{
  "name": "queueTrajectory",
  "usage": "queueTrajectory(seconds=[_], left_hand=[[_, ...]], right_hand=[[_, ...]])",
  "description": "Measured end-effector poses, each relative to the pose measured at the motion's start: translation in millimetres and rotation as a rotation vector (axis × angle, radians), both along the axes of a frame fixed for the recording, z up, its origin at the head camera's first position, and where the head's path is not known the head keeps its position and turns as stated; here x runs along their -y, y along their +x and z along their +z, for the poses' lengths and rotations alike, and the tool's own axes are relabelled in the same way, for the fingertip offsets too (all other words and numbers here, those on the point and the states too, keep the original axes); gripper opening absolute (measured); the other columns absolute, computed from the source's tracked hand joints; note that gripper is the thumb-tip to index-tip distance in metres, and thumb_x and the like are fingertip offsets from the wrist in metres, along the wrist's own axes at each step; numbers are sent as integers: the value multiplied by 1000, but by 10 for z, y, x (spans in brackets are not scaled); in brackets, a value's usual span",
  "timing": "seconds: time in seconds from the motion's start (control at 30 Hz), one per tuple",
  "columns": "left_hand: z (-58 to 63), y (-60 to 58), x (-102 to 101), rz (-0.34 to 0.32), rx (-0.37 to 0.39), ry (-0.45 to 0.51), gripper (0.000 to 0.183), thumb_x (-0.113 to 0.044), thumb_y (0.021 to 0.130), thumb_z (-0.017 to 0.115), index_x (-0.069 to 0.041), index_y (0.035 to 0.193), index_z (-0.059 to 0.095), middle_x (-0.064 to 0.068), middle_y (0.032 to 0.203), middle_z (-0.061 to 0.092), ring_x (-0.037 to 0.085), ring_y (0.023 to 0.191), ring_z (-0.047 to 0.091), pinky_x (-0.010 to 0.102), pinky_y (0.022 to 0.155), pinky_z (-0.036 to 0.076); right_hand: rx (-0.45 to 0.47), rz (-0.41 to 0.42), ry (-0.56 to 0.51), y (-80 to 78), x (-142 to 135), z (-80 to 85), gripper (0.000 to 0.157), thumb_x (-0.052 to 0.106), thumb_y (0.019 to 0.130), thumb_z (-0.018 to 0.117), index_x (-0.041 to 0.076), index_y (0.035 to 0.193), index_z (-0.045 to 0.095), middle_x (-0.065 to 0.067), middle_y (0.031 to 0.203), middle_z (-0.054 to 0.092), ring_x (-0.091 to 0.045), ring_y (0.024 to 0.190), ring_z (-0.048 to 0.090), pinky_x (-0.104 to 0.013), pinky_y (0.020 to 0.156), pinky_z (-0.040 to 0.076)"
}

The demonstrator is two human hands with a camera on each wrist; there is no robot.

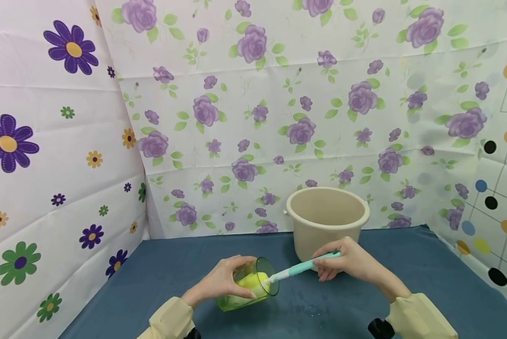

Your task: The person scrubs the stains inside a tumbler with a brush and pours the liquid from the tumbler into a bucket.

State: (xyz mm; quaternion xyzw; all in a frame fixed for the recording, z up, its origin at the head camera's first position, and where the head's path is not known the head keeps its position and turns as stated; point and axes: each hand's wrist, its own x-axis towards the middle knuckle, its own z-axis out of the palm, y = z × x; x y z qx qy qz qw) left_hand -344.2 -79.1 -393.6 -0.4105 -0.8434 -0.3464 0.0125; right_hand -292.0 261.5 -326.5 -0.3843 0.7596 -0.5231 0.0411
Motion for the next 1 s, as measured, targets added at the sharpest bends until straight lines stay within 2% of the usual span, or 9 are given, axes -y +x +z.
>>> queueTrajectory(seconds=[0.53, 0.73, 1.0], left_hand=[[7, 14, -7, 4, 9, 18, 72, -45, 68, 77, -20, 130, 49, -8, 106, 52, 10, 95, 49, 29, 76, 43], [6, 13, -6, 9, 20, 8, 72, -46, 68, 76, -21, 130, 49, -7, 103, 52, 9, 91, 49, 30, 74, 44], [3, 4, -14, -3, 9, 9, 71, -46, 68, 76, -21, 129, 49, -9, 99, 51, 9, 87, 49, 30, 72, 44]], right_hand=[[-50, -64, -9, 7, -58, 11, 19, 0, 89, 54, -9, 105, 62, -15, 77, 65, -30, 65, 63, -43, 53, 50], [-29, -43, 10, -16, -80, -9, 18, 0, 89, 54, -9, 102, 62, -21, 77, 63, -30, 63, 63, -44, 52, 49], [-11, -4, 9, -4, -78, -10, 17, -1, 90, 53, -10, 102, 63, -20, 77, 63, -31, 63, 63, -45, 52, 49]])
